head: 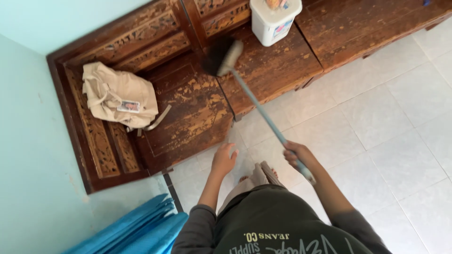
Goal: Sweep the floors of a home using a broom, moving through various rooms including the kitchen and bedroom.
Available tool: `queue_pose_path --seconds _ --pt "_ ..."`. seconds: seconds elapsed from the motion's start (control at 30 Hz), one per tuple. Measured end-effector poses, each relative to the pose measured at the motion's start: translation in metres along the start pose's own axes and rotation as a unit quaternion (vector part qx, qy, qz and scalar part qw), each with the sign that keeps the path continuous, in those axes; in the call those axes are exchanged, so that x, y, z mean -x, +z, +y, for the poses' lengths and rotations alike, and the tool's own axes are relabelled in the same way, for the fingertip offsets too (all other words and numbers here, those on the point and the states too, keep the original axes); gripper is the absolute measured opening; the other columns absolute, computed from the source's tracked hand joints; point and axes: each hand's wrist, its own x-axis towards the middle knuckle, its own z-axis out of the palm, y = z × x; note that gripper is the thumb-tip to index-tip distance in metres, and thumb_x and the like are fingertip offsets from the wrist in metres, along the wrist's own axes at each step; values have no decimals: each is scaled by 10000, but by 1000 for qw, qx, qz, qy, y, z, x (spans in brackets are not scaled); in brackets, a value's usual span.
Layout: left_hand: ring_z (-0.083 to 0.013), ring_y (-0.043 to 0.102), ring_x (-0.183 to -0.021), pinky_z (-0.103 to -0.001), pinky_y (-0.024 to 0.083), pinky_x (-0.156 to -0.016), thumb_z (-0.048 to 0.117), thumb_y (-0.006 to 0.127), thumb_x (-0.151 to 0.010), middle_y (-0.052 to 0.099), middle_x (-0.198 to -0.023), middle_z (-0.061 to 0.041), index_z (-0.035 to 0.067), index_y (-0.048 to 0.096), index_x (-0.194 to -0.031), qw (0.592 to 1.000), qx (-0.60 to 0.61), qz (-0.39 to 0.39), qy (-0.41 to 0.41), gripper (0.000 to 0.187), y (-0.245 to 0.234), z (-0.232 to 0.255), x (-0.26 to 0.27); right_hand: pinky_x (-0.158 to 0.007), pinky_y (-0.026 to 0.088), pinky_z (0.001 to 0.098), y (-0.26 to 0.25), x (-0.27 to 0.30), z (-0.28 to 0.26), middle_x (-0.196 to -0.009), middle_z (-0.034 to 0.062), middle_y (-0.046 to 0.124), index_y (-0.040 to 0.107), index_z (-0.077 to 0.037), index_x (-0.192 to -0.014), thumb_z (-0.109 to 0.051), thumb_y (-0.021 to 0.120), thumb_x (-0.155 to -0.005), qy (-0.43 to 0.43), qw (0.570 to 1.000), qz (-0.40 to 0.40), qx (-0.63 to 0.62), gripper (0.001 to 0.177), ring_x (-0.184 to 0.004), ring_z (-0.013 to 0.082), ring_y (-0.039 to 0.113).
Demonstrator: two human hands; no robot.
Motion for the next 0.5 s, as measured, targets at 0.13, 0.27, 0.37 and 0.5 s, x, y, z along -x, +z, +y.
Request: queue_pose_path --seconds 0.13,0.27,0.37,0.5 --pt "-386 590 -1190 -471 477 -999 270 659 -934 652 -1254 -175 64 654 -1231 1000 2 -31 -2 361 4 2 -4 -311 314 220 44 121 -19 -577 -7 432 583 -27 -1222 -135 497 -1011 -40 989 120 82 252 -394 69 373" --pt "-384 599 -1178 -460 485 -992 268 660 -934 656 -1250 -171 61 654 -1222 998 0 -58 -2 355 8 -3 -11 -288 298 223 43 177 -15 -592 4 455 552 -40 -1410 -92 506 -971 11 986 155 53 444 -373 69 347" --pt "-386 606 -1171 -459 486 -990 259 663 -936 663 -1240 -173 56 658 -1215 998 0 -63 24 345 14 -5 -13 -288 302 182 21 130 4 -618 -27 458 514 -10 -1448 -65 532 -956 -21 999 40 -6 495 -396 24 363" --pt "-379 612 -1162 -455 490 -981 258 665 -934 666 -1229 -168 57 659 -1208 996 -2 -82 47 339 16 16 -29 -326 322 183 29 66 13 -645 -20 479 514 -5 -1440 -70 562 -956 -21 1000 3 -6 492 -425 30 373"
